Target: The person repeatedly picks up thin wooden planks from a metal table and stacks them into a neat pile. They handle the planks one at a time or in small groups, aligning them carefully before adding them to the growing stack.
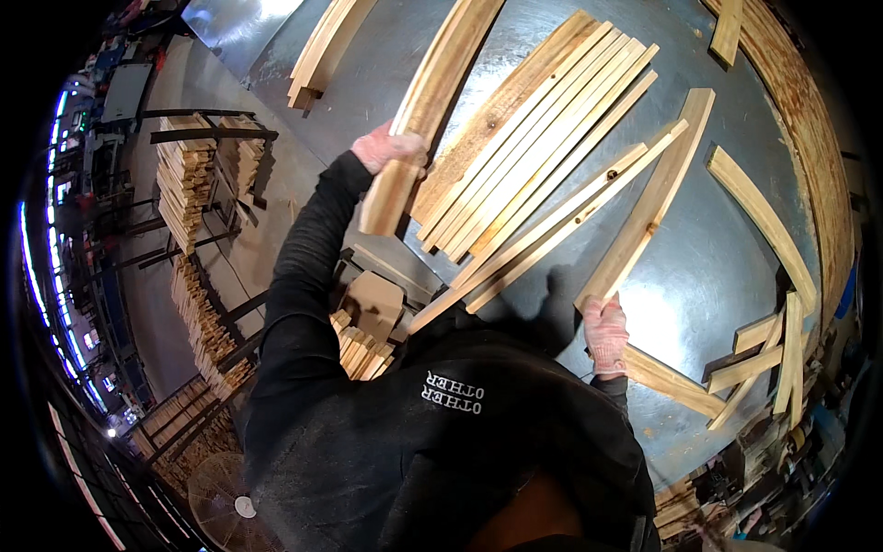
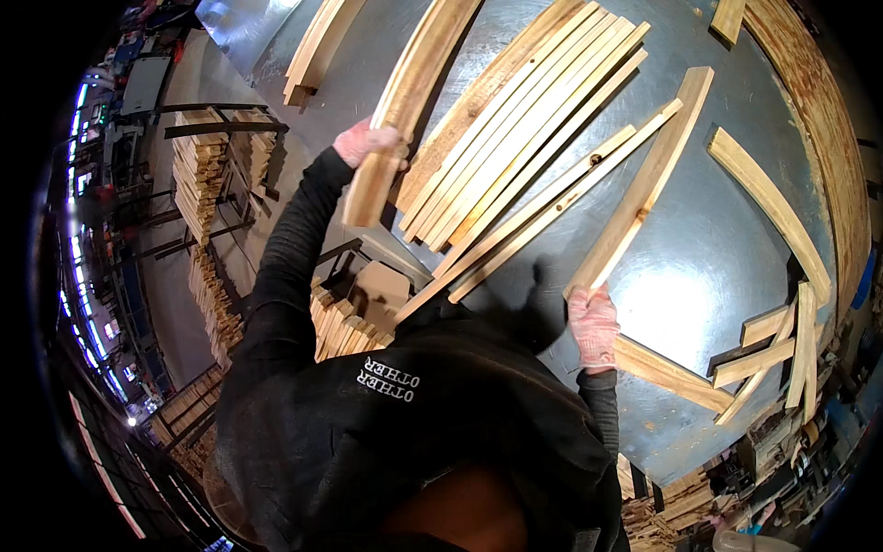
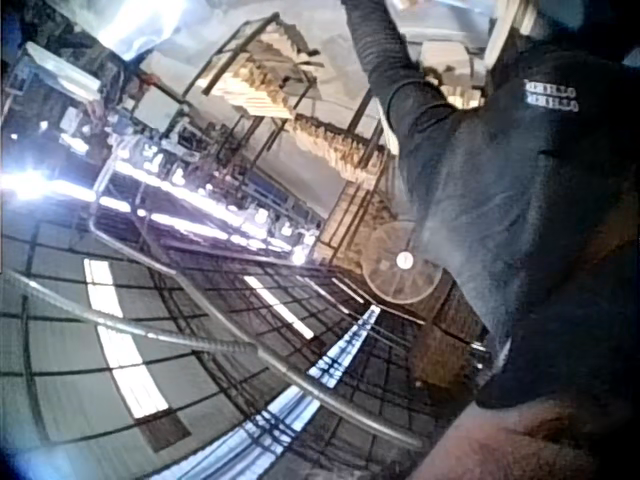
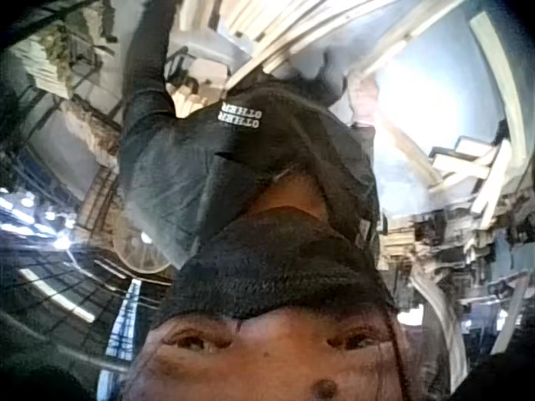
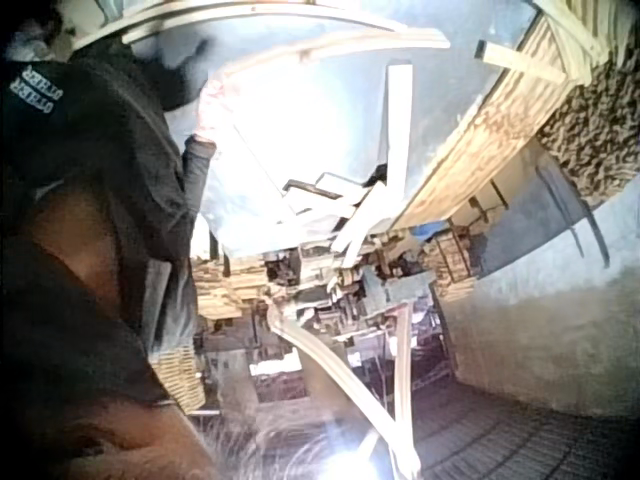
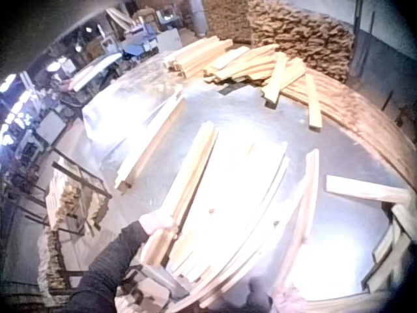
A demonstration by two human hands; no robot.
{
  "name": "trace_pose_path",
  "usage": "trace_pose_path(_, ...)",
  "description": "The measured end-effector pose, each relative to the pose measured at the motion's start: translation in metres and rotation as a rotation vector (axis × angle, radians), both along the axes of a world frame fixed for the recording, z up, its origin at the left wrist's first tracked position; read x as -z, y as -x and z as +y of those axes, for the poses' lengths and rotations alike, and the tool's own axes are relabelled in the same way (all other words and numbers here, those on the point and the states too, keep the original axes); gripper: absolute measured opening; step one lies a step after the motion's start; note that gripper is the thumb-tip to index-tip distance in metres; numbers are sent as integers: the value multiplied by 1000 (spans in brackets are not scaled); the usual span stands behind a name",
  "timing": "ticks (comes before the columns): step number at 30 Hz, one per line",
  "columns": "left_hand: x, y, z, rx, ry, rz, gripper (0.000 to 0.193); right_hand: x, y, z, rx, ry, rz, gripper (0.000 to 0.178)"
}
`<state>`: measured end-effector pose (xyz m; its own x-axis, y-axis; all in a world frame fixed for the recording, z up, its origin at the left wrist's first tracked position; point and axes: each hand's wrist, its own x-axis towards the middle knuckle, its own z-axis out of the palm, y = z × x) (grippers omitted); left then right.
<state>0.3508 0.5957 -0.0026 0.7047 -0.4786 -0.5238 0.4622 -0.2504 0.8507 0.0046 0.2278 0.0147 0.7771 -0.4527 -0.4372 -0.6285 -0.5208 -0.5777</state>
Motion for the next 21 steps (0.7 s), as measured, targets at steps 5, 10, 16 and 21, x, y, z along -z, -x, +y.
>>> trace_pose_path(5,6,-41,8,97,-800,-663,49,34,-10,49,-124,165,-273,24)
trace_pose_path(10,-35,-40,-29,216,-1436,-899,70,33,1,84,-240,49,269,47)
trace_pose_path(16,-36,119,-131,213,-333,-1006,91,17,-7,100,-173,-275,337,53)
trace_pose_path(21,-47,174,-175,525,-833,-1171,85,3,-7,87,-184,-396,450,63)
